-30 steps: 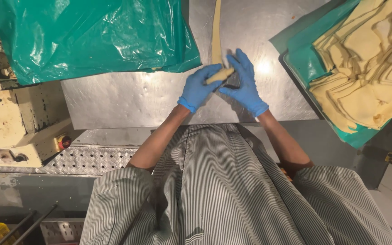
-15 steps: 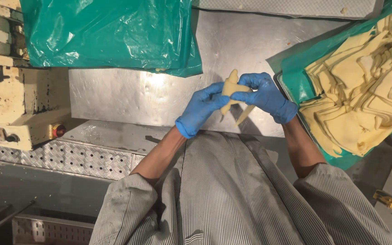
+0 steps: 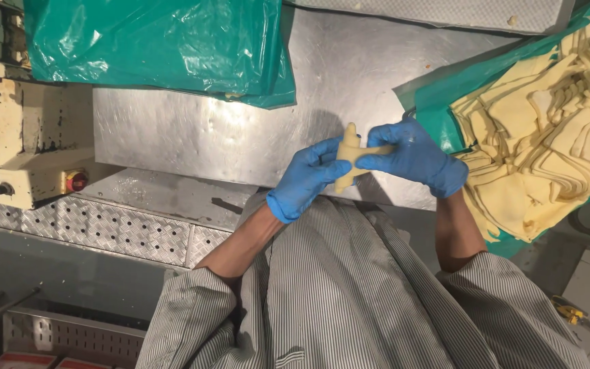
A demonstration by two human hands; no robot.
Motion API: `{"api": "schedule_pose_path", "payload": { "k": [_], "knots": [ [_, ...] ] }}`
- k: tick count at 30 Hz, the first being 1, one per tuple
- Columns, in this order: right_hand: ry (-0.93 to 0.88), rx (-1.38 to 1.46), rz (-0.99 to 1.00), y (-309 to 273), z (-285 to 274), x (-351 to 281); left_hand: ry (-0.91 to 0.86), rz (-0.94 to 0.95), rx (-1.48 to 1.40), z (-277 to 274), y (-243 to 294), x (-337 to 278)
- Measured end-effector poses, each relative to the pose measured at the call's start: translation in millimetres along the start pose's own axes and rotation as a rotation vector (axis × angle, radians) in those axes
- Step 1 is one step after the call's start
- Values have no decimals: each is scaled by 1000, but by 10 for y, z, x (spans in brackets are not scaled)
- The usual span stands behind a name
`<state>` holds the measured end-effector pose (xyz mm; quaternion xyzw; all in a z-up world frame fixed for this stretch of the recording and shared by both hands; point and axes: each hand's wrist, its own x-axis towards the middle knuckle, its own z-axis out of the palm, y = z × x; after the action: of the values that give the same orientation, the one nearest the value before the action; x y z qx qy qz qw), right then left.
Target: The recorder is rolling pre-cut triangular dough pieces into croissant shapes in a bakery kitchen.
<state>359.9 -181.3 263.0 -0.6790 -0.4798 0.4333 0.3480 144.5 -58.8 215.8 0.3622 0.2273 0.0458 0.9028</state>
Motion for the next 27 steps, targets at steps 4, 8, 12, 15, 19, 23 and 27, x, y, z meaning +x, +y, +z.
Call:
{"api": "schedule_pose_path", "payload": {
  "k": [4, 8, 12, 15, 19, 23, 27],
  "knots": [
    [-4, -62, -5, 18, -25, -46, 5, -54, -132, 85, 49, -99],
    [-1, -14, -94, -53, 5, -88, -44, -43, -77, 150, -9, -140],
    [29, -44, -35, 77, -41, -170, 9, -26, -195, 164, 9, -176],
    [31, 24, -23, 105, -13, -194, -93, -23, -90, 232, 22, -221],
    [55, -16, -49, 39, -41, -240, -68, -25, -181, 263, -5, -202],
    [82, 0, -12, 138, -36, -344, -103, -40, -175, 350, -47, -225],
    [94, 66, -20, 220, 12, -434, -78, -62, -218, 349, -127, -222]
  ]
}}
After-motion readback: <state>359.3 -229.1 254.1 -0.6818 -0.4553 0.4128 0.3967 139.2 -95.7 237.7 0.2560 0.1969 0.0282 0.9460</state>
